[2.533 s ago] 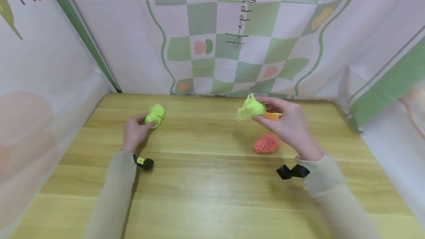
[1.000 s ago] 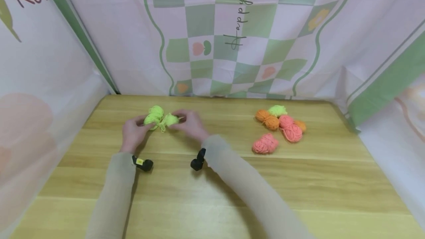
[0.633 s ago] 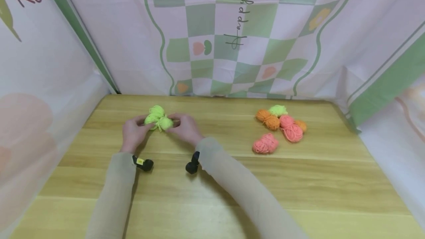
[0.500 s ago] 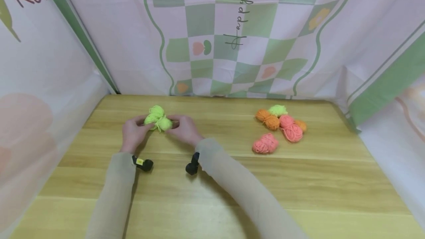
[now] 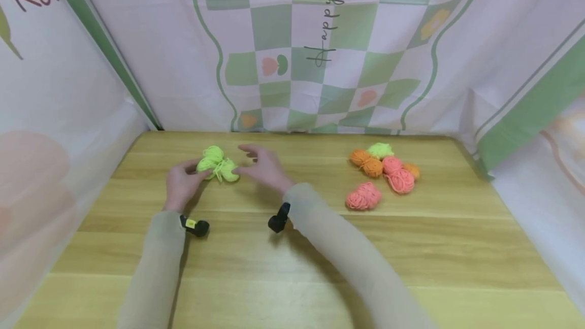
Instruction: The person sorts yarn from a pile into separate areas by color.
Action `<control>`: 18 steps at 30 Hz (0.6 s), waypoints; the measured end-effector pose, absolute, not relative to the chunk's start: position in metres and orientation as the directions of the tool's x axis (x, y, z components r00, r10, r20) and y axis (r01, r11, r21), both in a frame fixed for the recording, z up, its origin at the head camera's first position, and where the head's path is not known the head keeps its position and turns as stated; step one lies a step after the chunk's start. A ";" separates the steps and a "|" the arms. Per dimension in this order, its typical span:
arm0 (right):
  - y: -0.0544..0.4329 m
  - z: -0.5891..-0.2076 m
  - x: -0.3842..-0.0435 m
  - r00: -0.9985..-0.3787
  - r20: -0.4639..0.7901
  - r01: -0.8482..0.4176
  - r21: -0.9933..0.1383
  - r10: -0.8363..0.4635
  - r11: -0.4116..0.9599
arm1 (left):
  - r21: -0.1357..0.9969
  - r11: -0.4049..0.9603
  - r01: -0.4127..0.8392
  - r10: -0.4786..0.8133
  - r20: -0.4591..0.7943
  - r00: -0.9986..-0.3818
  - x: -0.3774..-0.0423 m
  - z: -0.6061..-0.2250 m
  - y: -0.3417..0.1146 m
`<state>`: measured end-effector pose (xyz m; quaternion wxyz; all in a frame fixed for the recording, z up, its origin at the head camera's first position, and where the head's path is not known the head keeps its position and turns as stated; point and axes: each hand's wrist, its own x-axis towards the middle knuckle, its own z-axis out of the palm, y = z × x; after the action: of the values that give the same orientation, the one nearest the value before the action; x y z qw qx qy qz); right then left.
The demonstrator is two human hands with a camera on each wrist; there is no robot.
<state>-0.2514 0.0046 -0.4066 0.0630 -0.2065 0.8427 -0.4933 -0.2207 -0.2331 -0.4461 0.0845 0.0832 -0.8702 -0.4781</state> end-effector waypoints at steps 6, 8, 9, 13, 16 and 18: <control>0.036 -0.377 -0.260 -0.900 0.226 -0.372 -0.842 -0.372 0.390 | 0.843 0.532 -0.080 -0.235 0.056 -0.970 -0.220 -0.446 -0.234; 0.047 -0.367 -0.262 -0.901 0.256 -0.387 -0.839 -0.350 0.383 | 0.842 0.533 -0.079 -0.232 0.056 -0.971 -0.220 -0.445 -0.234; 0.053 -0.361 -0.263 -0.904 0.264 -0.388 -0.836 -0.336 0.388 | 0.841 0.535 -0.078 -0.231 0.057 -0.971 -0.220 -0.445 -0.234; 0.078 -0.342 -0.264 -0.918 0.268 -0.373 -0.833 -0.291 0.409 | 0.837 0.544 -0.064 -0.226 0.072 -0.971 -0.219 -0.446 -0.233; 0.097 -0.331 -0.265 -0.916 0.293 -0.386 -0.832 -0.275 0.399 | 0.831 0.554 -0.052 -0.224 0.089 -0.970 -0.219 -0.446 -0.233; 0.109 -0.324 -0.264 -0.915 0.306 -0.392 -0.830 -0.264 0.396 | 0.829 0.558 -0.047 -0.224 0.096 -0.970 -0.219 -0.446 -0.233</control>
<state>-0.2644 0.1092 -0.3240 -0.0626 -0.1967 0.8331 -0.5131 -0.2192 -0.2328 -0.4460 0.0955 0.0773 -0.8774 -0.4638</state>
